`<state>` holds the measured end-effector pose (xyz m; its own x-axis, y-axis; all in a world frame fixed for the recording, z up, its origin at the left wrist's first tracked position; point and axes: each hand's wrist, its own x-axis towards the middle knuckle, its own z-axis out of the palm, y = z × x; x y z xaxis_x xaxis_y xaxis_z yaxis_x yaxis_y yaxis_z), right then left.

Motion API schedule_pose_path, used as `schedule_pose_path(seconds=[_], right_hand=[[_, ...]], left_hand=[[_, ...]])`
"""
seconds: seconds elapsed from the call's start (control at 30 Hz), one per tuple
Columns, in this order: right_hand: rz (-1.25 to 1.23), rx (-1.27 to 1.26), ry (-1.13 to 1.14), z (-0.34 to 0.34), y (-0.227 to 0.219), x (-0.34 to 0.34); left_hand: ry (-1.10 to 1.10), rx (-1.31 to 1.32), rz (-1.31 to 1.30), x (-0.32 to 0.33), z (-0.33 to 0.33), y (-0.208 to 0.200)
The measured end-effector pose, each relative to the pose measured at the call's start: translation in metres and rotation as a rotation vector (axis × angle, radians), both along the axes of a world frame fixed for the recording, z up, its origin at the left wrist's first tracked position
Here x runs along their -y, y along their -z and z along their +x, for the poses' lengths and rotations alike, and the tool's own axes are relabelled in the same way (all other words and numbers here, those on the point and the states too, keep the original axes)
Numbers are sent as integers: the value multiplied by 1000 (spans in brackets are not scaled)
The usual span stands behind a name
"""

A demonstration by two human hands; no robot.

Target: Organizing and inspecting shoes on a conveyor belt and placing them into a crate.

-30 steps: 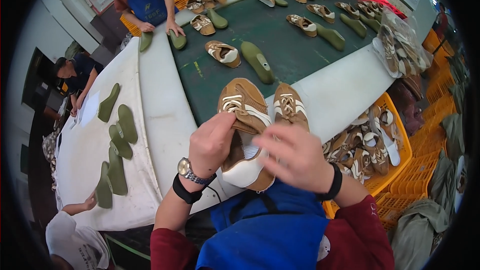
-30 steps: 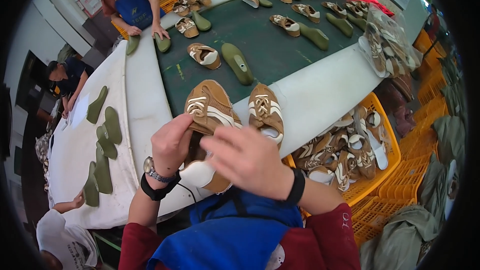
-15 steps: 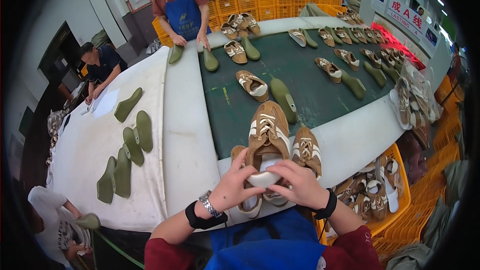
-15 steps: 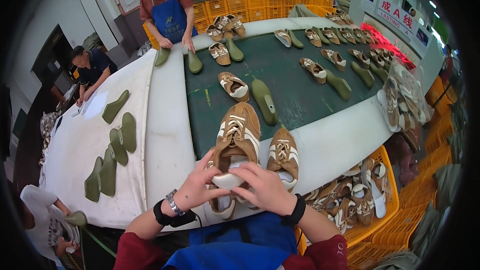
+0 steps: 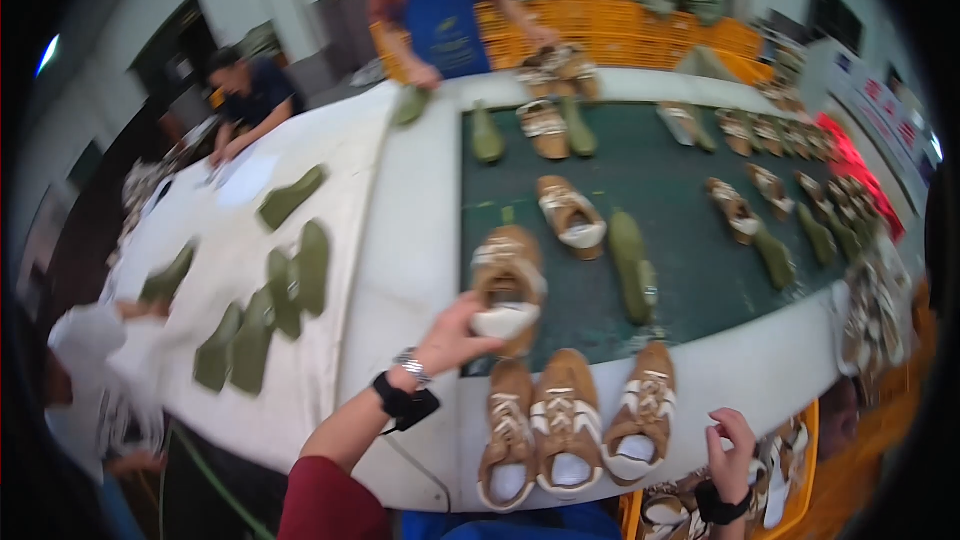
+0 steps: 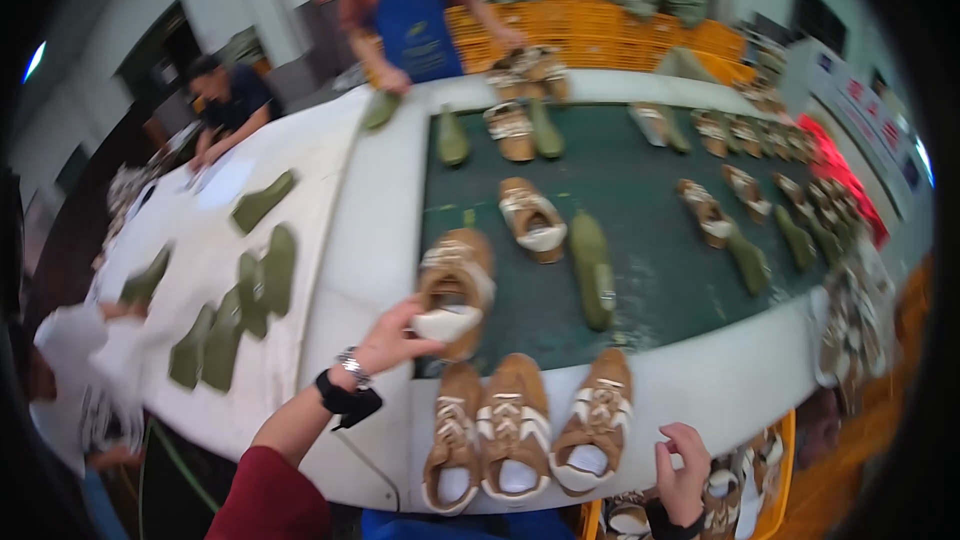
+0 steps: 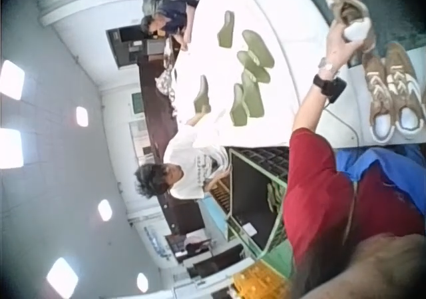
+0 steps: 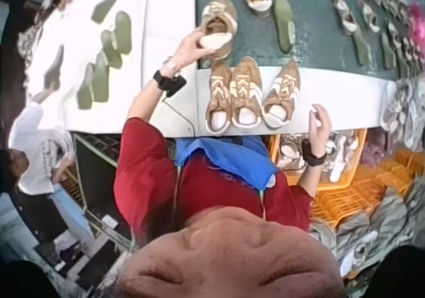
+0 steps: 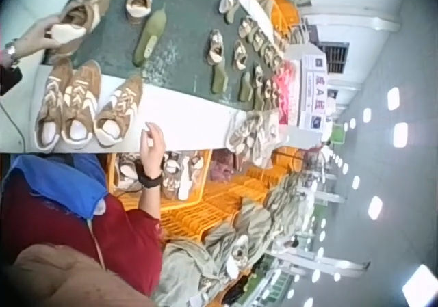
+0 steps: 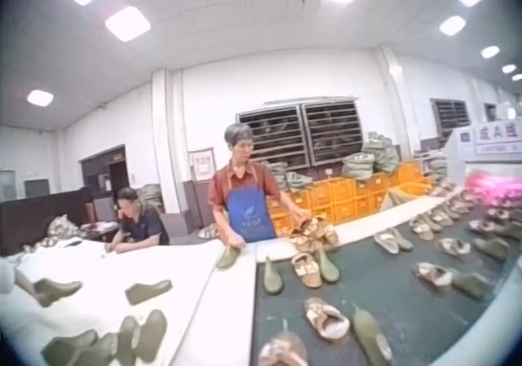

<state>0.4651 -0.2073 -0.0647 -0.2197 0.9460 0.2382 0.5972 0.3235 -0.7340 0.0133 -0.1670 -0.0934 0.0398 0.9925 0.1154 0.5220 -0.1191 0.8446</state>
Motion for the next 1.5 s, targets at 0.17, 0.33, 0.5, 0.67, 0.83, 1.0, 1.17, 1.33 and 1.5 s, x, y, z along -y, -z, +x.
schedule_pose_path(seconds=[0.17,0.33,0.5,0.67,0.83,1.0,1.17,1.33,1.5], right_hand=[[73,49,-355,-98,-56,-5],[-52,172,-464,-140,-51,6],[-114,54,-91,-112,-64,12],[-231,92,221,-75,-88,25],[44,199,111,-52,-58,26],[158,179,124,-32,-28,49],[120,83,119,-4,-19,65],[139,51,44,-7,-9,54],[179,89,122,5,2,64]], left_hand=[[228,-51,240,44,95,-69],[335,-83,231,88,103,-78],[-184,-339,358,40,-62,-56],[-837,-954,-144,18,-287,21],[-696,-464,-57,59,-456,93],[-471,-775,-153,-39,-249,47],[-323,-333,-150,-61,-157,52],[-174,182,-69,-68,-179,94],[27,-698,106,-106,-63,99]])
